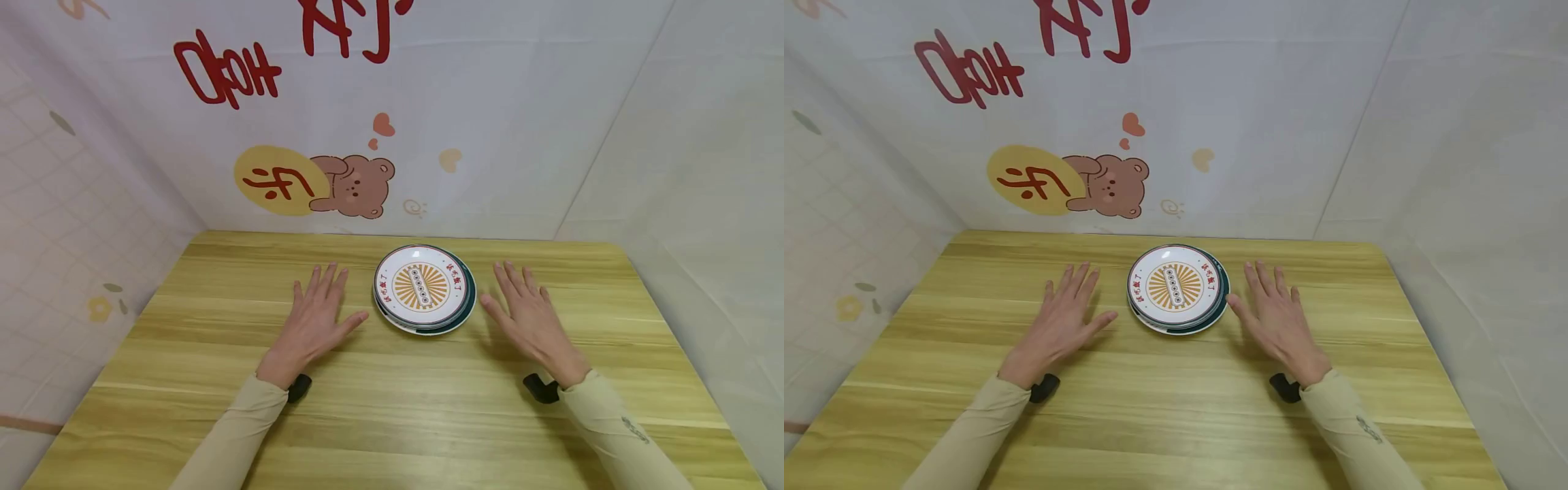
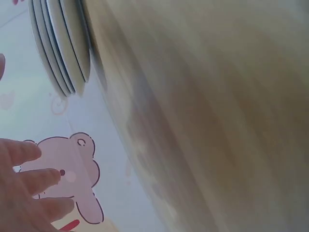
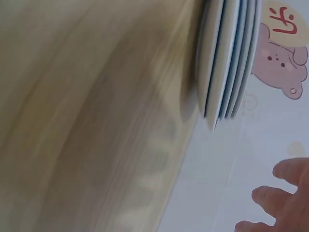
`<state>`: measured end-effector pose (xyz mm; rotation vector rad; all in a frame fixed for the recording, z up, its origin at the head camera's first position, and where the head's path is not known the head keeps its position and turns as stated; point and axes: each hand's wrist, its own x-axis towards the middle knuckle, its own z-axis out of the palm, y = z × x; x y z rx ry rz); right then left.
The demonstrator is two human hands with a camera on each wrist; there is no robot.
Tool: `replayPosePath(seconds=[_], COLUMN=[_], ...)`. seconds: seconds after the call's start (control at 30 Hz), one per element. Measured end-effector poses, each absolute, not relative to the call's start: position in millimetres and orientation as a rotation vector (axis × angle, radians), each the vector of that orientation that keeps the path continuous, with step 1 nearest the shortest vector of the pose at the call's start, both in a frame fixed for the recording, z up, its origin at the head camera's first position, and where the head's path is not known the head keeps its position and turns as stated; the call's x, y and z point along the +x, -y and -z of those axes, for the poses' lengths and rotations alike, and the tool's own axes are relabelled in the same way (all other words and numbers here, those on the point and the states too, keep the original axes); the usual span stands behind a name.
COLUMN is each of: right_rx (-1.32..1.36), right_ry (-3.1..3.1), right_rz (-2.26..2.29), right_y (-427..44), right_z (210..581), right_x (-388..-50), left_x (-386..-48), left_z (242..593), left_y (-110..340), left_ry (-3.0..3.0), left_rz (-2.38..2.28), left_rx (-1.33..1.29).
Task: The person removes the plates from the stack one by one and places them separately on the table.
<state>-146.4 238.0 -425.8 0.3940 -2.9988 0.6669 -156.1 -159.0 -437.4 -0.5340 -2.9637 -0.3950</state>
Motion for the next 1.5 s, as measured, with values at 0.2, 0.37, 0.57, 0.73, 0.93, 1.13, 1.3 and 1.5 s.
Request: replayPosePath(seconds=[0.2, 0.37, 0.57, 0.73, 0.93, 1.13, 1.3, 1.5], right_rx=[0.401, 0.394, 0.348, 0.321, 0.293, 0.267, 0.223, 0.188], right_ry=[2.946, 2.927, 2.912, 2.88, 2.822, 2.784, 2.794, 2.786], right_rz=[-0.821, -0.911, -1.03, -1.118, -1.266, -1.387, -1.471, -1.537], right_y=[-227, -216, -203, -199, -198, -198, -200, -201], right_z=[425, 427, 432, 435, 435, 435, 437, 437], right_x=[-153, -157, -159, -160, -165, -171, -173, -174], left_x=[-161, -165, -171, -177, -185, -191, -193, -193], left_z=[434, 435, 437, 441, 445, 446, 447, 446], left_y=[146, 139, 130, 121, 115, 112, 108, 102], left_ry=[2.911, 2.872, 2.852, 2.815, 2.778, 2.762, 2.739, 2.71], left_rz=[0.58, 0.778, 1.073, 1.244, 1.387, 1.491, 1.63, 1.708], left_rx=[-0.537, -0.504, -0.413, -0.354, -0.285, -0.236, -0.189, -0.127])
